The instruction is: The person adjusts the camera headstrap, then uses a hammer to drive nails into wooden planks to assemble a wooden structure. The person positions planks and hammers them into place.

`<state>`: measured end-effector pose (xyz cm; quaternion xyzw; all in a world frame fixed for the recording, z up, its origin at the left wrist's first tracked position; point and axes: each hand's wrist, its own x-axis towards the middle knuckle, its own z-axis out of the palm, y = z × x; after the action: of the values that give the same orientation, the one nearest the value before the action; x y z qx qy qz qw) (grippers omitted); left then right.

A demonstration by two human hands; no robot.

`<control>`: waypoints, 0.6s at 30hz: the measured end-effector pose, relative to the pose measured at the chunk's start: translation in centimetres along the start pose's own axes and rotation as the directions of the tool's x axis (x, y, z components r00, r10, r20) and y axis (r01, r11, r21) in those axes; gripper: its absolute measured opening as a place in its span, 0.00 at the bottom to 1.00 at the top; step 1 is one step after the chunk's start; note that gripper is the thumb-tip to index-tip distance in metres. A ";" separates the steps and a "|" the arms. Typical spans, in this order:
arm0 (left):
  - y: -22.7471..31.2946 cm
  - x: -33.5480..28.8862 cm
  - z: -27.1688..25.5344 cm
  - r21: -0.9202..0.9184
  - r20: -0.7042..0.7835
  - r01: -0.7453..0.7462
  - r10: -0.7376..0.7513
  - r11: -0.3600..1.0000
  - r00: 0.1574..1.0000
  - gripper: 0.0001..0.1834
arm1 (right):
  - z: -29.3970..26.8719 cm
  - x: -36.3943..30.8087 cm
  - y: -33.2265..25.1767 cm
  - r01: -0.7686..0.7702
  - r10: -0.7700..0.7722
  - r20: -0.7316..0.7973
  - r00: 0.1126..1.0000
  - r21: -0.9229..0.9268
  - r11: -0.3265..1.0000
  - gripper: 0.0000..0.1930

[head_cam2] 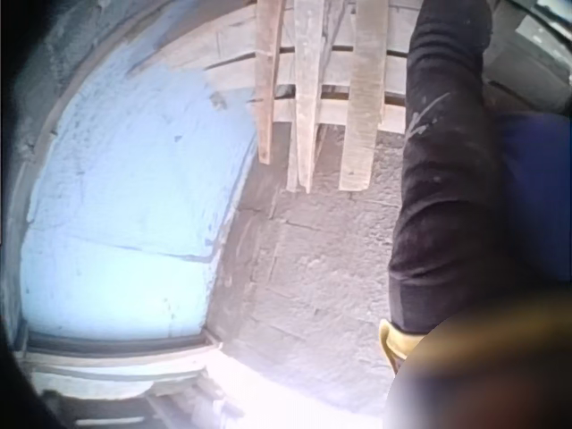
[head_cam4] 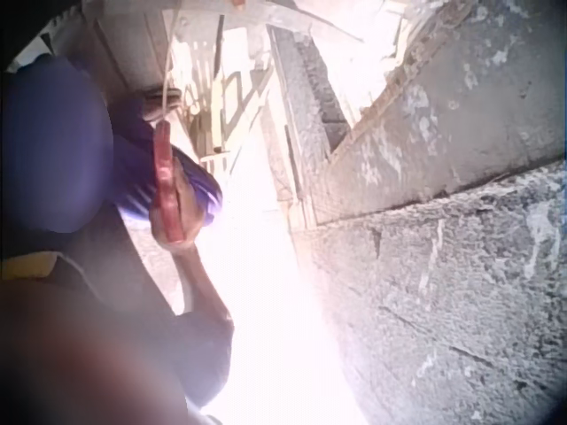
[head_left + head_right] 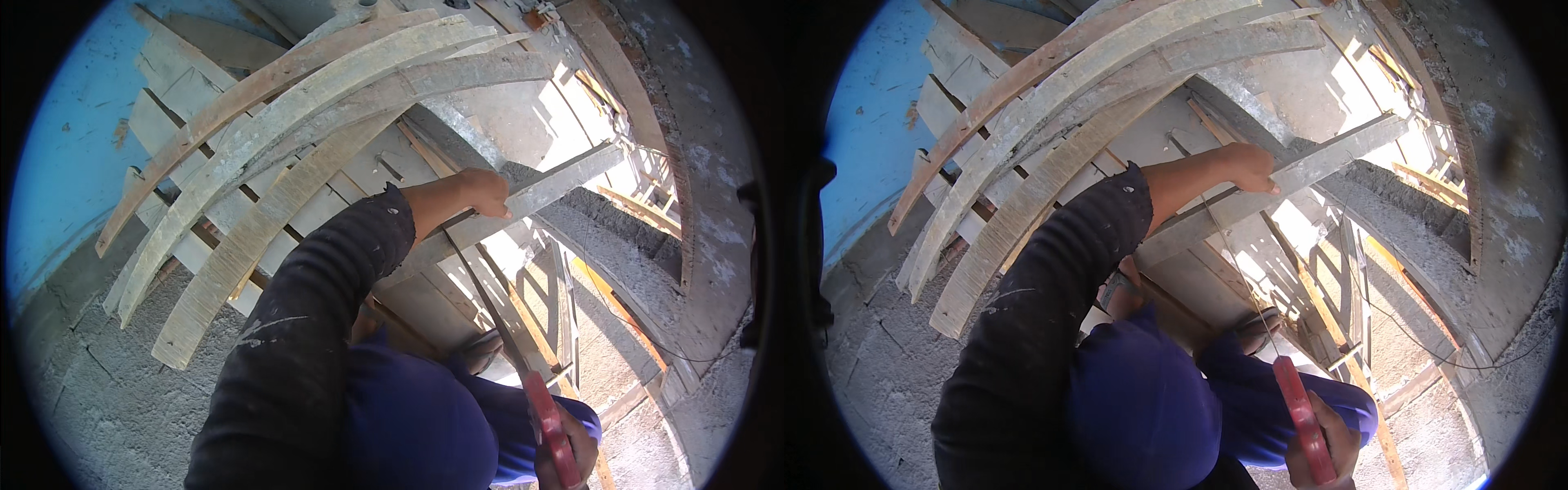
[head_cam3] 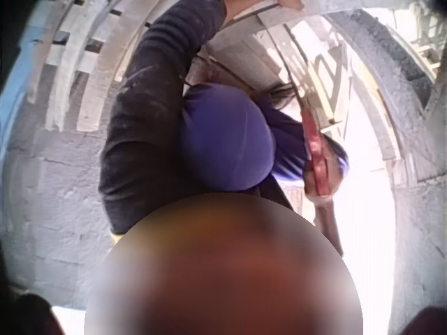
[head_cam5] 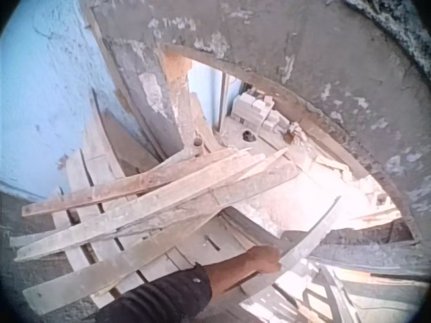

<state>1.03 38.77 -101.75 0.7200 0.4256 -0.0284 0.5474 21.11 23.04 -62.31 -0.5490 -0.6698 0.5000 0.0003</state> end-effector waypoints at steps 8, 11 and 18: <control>-0.2 -0.2 -1.3 -0.007 0.090 -0.092 0.092 0.996 0.992 0.37 | 12.4 16.5 9.9 -0.008 0.002 0.044 0.999 0.137 0.991 0.30; -0.3 -0.7 -0.5 -0.009 -0.027 0.000 0.000 1.000 1.000 0.38 | 5.0 5.0 5.9 -0.099 0.101 0.047 0.994 -0.039 0.994 0.31; 0.1 -0.1 -0.4 -0.032 0.035 0.040 -0.039 0.999 0.999 0.35 | 0.5 -0.3 1.9 0.048 -0.049 -0.058 0.997 -0.015 0.999 0.31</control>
<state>0.86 39.01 -101.50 0.7019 0.4305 -0.0447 0.5657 22.38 22.33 -63.66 -0.5469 -0.6861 0.4790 0.0281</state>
